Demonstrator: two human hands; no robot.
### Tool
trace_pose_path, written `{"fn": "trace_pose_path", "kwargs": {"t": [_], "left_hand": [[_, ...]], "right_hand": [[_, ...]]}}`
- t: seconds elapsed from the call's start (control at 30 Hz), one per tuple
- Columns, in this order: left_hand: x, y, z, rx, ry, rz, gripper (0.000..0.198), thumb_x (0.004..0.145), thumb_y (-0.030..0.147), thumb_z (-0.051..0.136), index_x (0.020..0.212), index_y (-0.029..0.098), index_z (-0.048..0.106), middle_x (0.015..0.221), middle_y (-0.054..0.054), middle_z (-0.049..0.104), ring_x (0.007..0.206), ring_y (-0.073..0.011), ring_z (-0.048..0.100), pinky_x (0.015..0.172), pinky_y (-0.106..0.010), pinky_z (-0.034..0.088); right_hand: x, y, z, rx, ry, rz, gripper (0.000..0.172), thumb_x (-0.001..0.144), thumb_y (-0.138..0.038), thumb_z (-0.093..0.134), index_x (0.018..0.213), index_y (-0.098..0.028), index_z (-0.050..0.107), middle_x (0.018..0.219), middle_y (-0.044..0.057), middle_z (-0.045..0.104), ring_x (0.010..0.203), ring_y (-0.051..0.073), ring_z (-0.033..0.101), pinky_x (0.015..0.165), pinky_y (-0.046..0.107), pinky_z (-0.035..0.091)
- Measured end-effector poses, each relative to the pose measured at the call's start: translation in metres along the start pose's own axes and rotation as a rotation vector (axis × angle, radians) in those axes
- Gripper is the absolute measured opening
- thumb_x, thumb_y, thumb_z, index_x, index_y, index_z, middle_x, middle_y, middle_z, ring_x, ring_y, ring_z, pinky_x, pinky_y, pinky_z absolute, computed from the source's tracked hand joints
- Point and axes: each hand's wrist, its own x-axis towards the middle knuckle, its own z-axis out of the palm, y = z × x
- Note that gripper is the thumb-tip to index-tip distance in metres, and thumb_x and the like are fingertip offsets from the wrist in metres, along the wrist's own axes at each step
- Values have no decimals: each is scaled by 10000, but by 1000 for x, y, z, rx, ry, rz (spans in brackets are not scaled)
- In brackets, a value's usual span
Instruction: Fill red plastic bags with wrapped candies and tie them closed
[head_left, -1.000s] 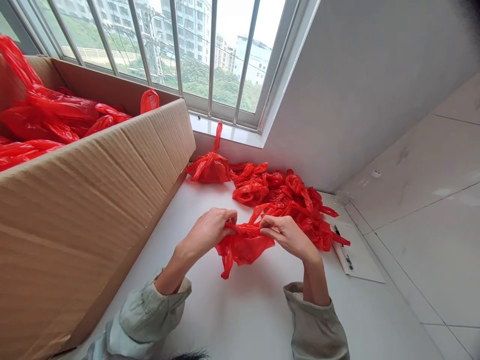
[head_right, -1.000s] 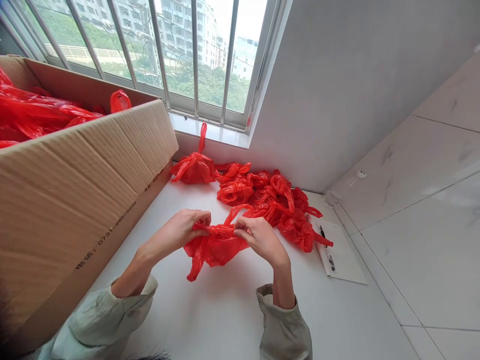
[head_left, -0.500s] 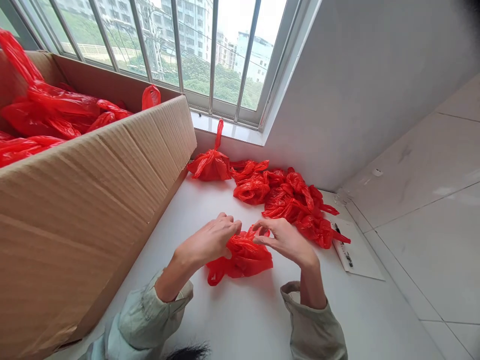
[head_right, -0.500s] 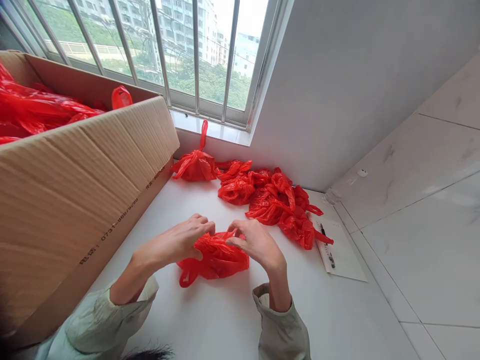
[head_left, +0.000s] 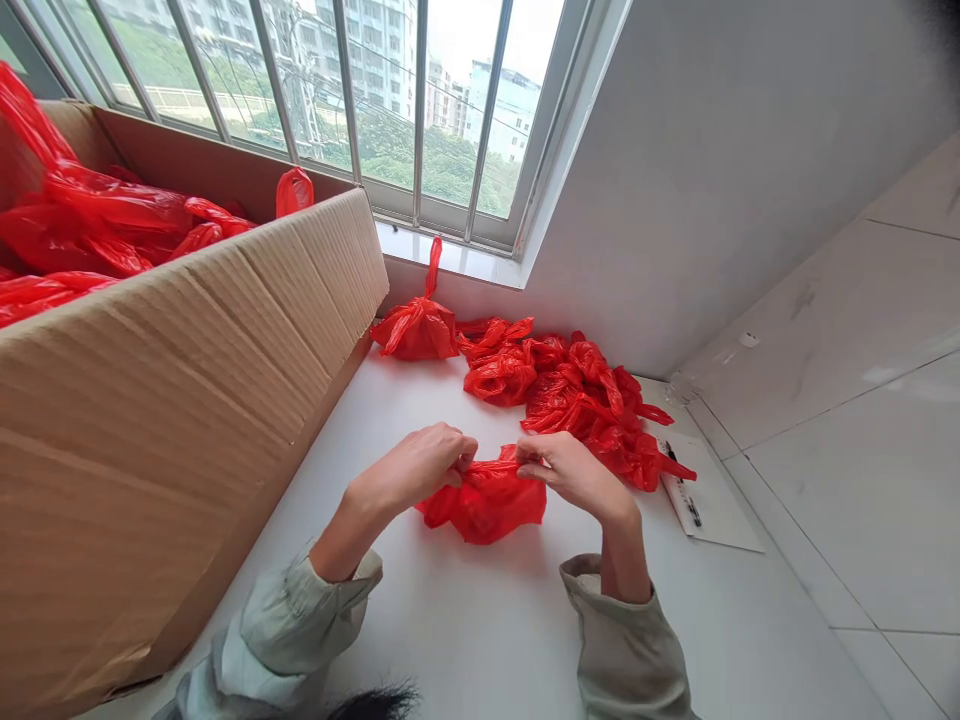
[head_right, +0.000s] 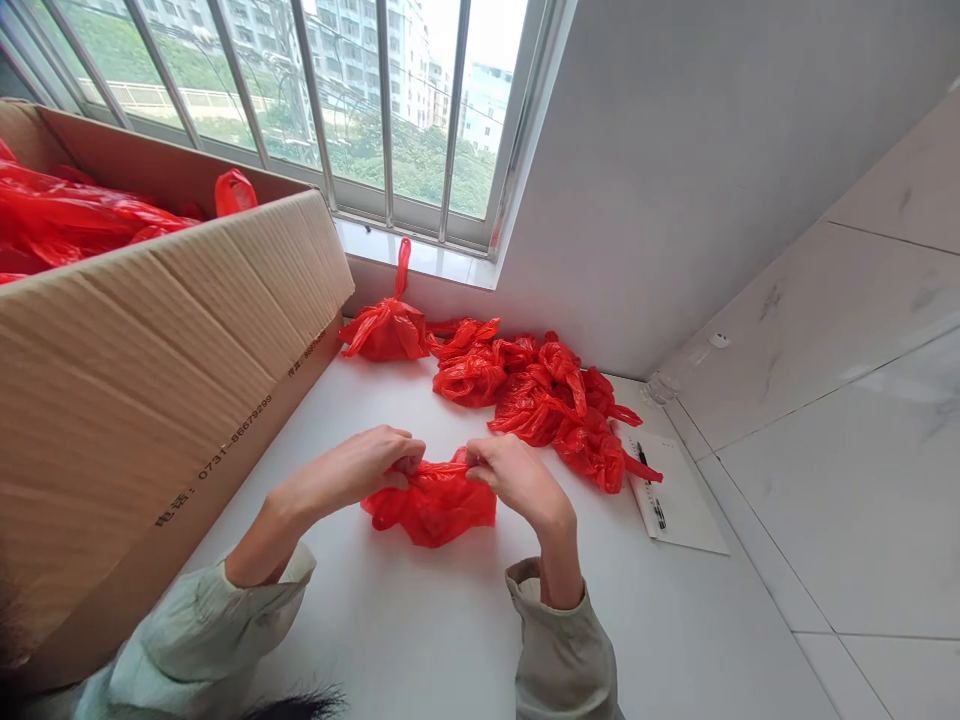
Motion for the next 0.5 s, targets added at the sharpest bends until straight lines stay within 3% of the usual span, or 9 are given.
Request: {"fn": "trace_pose_path", "kwargs": {"t": [0.2,0.33,0.43,0.5], "left_hand": [[-24,-3,-17,12,79,-89,225,746,56,426,655,209,289,632,14,383,632,-164,361,550,-299,228],[-26,3,-17,2,42,-128,160,766,64,454,811,214,481,820,-6,510,747,-172,486,625,-271,341],[-22,16,-16,-29,-50,-83,377,745,102,583,1092,227,507,1062,-37,529,961,-189,532,785,-270,415],[-19,26,-13,-2,-82,-33,365,757,142,626,1094,212,502,1062,-45,524,1004,-202,520,828,-281,424]], "right_hand": [[-38,22,-32,115,71,151,163,831,-238,528,670,-212,519,671,-21,540,628,136,459,559,252,336],[-44,17,-31,20,44,274,61,761,-299,646,790,-245,645,845,16,650,844,210,569,650,277,409],[-38,7,-25,46,10,184,337,749,-364,705,1078,-298,666,1116,35,656,1097,259,547,833,328,442],[-30,-1,-18,53,1,83,393,771,-400,706,1145,-296,649,1191,42,636,1174,263,518,928,353,411]]}}
